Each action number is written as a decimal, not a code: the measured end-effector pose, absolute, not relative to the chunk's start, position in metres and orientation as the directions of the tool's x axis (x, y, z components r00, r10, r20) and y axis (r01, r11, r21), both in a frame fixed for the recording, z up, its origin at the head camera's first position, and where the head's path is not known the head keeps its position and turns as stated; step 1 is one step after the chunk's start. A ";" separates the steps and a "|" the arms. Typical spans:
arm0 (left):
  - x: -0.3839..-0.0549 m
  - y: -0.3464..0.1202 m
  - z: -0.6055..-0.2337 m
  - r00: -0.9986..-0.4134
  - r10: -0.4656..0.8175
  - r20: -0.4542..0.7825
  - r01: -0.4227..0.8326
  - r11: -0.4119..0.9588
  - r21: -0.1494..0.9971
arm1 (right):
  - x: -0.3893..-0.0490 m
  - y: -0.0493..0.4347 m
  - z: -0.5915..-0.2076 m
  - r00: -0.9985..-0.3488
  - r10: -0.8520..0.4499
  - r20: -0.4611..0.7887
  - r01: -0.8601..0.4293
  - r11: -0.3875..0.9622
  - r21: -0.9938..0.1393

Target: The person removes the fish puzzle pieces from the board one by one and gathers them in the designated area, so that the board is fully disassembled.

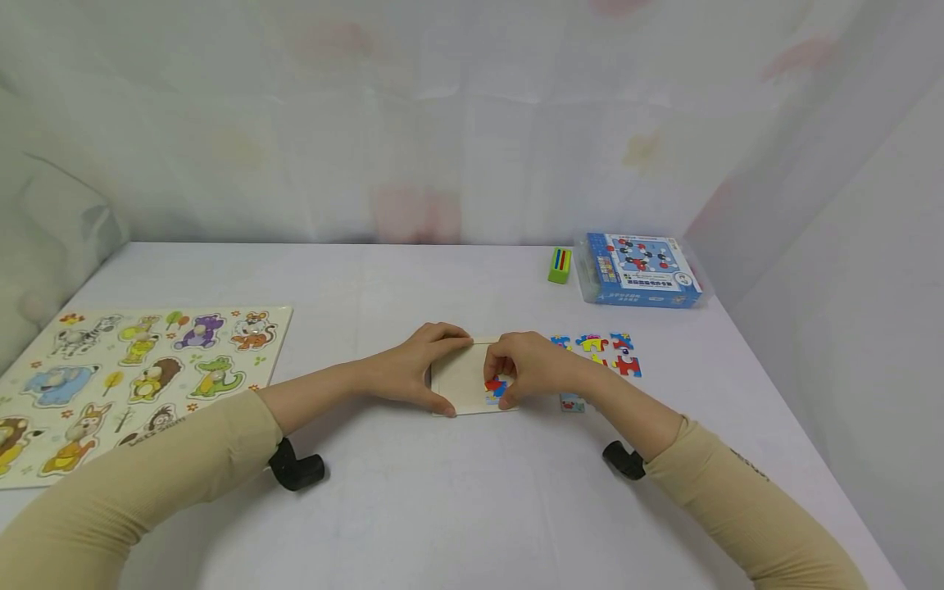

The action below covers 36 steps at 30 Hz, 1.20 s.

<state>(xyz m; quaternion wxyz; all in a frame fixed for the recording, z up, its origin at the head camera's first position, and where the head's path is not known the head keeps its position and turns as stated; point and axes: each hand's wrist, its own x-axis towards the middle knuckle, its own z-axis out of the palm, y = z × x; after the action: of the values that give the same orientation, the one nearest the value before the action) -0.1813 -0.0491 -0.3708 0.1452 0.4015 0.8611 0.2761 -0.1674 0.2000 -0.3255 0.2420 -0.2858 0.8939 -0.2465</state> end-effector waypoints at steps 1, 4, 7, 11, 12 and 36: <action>-0.181 -0.049 -0.371 -0.635 0.772 -0.028 0.612 0.525 0.592 | -0.167 0.200 -0.325 -0.719 -0.632 -0.290 -0.393 0.713 -0.580; -0.182 -0.049 -0.371 -0.635 0.772 -0.028 0.613 0.525 0.590 | -0.167 0.200 -0.325 -0.716 -0.636 -0.286 -0.397 0.709 -0.583; -0.182 -0.049 -0.371 -0.635 0.773 -0.025 0.615 0.524 0.589 | -0.167 0.200 -0.324 -0.714 -0.642 -0.280 -0.402 0.703 -0.587; -0.182 -0.049 -0.372 -0.637 0.771 -0.025 0.615 0.527 0.587 | -0.167 0.199 -0.324 -0.707 -0.652 -0.273 -0.404 0.690 -0.601; -0.182 -0.049 -0.373 -0.637 0.770 -0.027 0.613 0.528 0.587 | -0.167 0.199 -0.323 -0.704 -0.655 -0.273 -0.404 0.686 -0.605; -0.183 -0.050 -0.372 -0.633 0.774 -0.033 0.616 0.529 0.584 | -0.178 0.240 -0.298 -0.768 -0.589 -0.251 -0.303 0.680 -0.668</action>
<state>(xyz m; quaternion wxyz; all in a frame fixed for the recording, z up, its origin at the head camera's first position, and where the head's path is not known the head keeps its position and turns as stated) -0.1827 -0.0495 -0.3722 0.1457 0.4029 0.8621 0.2707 -0.1785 0.2401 -0.2979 0.2295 -0.2516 0.8872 -0.3112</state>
